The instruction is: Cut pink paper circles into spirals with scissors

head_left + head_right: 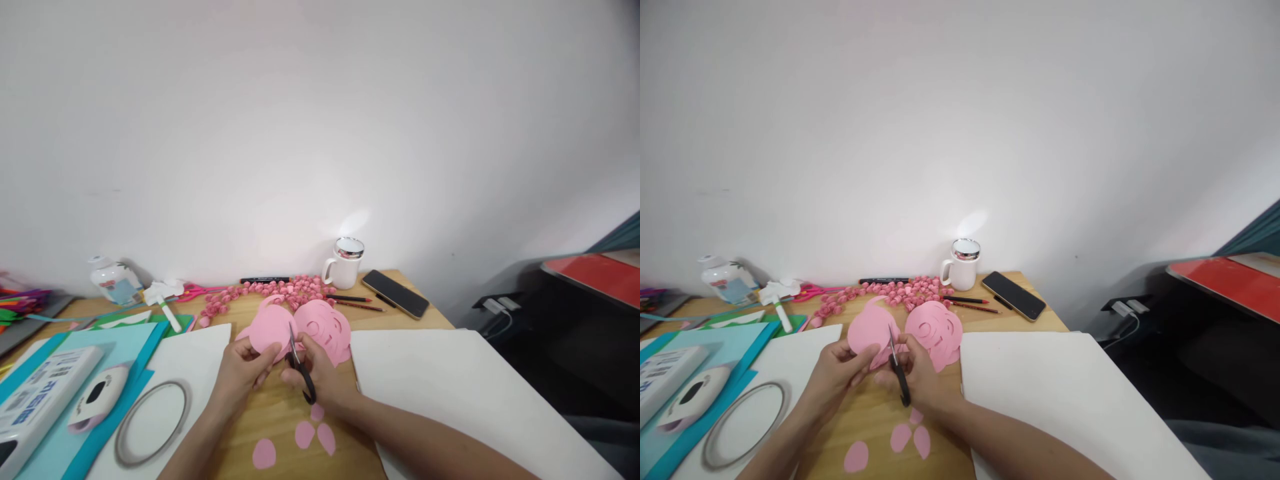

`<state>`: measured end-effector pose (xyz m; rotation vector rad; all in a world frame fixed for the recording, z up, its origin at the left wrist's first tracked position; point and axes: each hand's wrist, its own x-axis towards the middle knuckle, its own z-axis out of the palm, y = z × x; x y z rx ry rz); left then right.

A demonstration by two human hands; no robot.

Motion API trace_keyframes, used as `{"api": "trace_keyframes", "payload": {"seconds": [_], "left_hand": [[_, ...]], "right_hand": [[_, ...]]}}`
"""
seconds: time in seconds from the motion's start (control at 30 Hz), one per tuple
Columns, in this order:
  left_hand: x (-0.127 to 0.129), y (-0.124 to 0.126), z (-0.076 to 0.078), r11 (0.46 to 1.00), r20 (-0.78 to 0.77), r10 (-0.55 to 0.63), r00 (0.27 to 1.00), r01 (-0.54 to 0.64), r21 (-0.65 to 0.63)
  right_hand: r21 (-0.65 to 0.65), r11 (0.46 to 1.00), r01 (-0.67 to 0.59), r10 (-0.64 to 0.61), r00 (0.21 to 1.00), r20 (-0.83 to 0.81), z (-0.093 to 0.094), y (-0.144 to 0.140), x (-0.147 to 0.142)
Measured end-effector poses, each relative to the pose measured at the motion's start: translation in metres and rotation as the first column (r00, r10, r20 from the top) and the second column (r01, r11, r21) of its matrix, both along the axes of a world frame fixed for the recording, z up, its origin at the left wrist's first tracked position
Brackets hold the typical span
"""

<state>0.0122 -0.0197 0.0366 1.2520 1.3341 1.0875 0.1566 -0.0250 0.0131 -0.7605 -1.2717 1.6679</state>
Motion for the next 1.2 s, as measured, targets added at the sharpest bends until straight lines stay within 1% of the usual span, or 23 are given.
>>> {"api": "trace_keyframes", "payload": {"seconds": [0.1, 0.23, 0.33, 0.67, 0.83, 0.93, 1.07, 1.2], "left_hand": [[0.000, 0.000, 0.000, 1.000, -0.005, -0.001, 1.000, 0.001, 0.010], [0.000, 0.001, 0.000, 1.000, 0.014, -0.002, 1.000, 0.002, 0.014], [0.000, 0.000, 0.001, 1.000, 0.031, -0.001, 1.000, 0.000, 0.021], [-0.002, 0.003, -0.004, 0.999, 0.036, -0.001, 0.999, -0.001, 0.040], [0.000, 0.002, -0.001, 1.000, 0.078, -0.023, 0.997, 0.022, 0.015], [0.001, 0.001, 0.001, 1.000, 0.100, -0.008, 0.995, 0.007, 0.009], [0.000, 0.001, -0.001, 0.998, 0.091, 0.038, 0.995, -0.043, 0.052], [-0.002, 0.002, -0.004, 1.000, 0.050, 0.003, 0.999, -0.004, 0.028]], "right_hand": [[-0.009, 1.000, 0.002, -0.002, 1.000, 0.023, -0.002, 0.001, 0.000], [-0.003, 0.999, 0.035, -0.035, 0.998, 0.048, -0.012, 0.002, 0.000], [0.018, 0.999, 0.031, -0.032, 0.998, 0.059, -0.016, 0.003, 0.000], [0.009, 0.999, 0.047, -0.047, 0.995, 0.091, -0.017, 0.003, 0.001], [0.015, 0.999, 0.037, -0.038, 0.997, 0.073, -0.020, 0.004, 0.001], [0.018, 1.000, 0.020, -0.021, 0.997, 0.077, -0.021, 0.003, 0.001], [0.012, 1.000, -0.014, 0.013, 0.997, 0.079, -0.020, 0.003, 0.001], [0.017, 1.000, 0.003, -0.004, 1.000, 0.028, -0.015, 0.003, 0.001]]}}
